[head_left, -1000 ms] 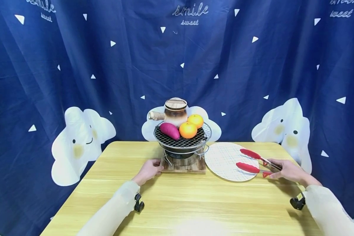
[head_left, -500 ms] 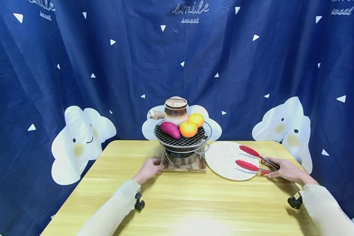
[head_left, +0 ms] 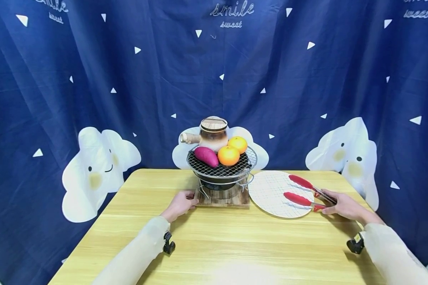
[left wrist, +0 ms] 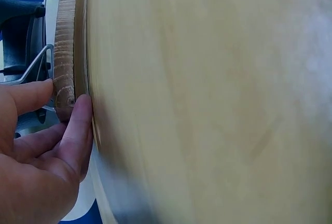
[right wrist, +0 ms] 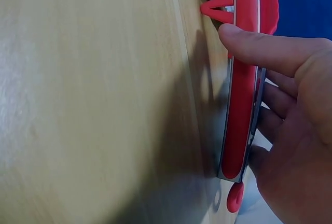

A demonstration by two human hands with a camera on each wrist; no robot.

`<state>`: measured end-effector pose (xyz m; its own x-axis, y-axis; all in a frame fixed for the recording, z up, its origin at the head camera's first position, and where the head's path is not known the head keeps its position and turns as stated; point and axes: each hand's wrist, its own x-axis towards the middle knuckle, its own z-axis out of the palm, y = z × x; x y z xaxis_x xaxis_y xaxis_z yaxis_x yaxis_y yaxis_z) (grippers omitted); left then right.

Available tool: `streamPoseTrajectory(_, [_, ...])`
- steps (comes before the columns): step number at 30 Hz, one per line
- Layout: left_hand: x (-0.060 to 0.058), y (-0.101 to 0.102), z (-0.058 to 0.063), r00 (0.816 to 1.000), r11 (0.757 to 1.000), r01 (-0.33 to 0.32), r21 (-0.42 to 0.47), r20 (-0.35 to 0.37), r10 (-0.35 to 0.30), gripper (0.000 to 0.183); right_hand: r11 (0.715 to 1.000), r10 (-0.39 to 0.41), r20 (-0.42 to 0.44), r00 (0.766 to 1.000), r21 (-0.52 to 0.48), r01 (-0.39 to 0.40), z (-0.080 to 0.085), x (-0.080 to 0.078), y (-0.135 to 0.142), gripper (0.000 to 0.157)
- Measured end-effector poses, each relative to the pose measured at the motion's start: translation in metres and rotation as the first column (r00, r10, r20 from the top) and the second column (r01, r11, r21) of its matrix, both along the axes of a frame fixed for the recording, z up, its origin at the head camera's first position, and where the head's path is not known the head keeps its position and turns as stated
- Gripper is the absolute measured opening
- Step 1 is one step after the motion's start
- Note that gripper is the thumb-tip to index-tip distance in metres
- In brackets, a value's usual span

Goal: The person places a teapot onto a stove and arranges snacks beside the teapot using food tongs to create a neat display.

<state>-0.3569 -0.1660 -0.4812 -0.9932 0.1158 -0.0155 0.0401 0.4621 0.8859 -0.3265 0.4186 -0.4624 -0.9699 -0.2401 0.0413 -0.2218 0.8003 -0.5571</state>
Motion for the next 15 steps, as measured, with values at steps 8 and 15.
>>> streamPoseTrajectory(8, [0.005, -0.01, -0.003, 0.998, 1.0, 0.017, -0.011, -0.053, -0.018, 0.044, 0.999, -0.02, -0.017, 1.0, 0.033, 0.02, 0.006, 0.006, -0.009, 0.098])
streamPoseTrajectory(15, [0.009, -0.023, 0.006, 0.982, 0.973, -0.032, -0.229, -0.186, -0.011, 0.053, 0.998, -0.014, -0.159, 0.987, 0.06, 0.024, 0.034, 0.014, -0.039, 0.082])
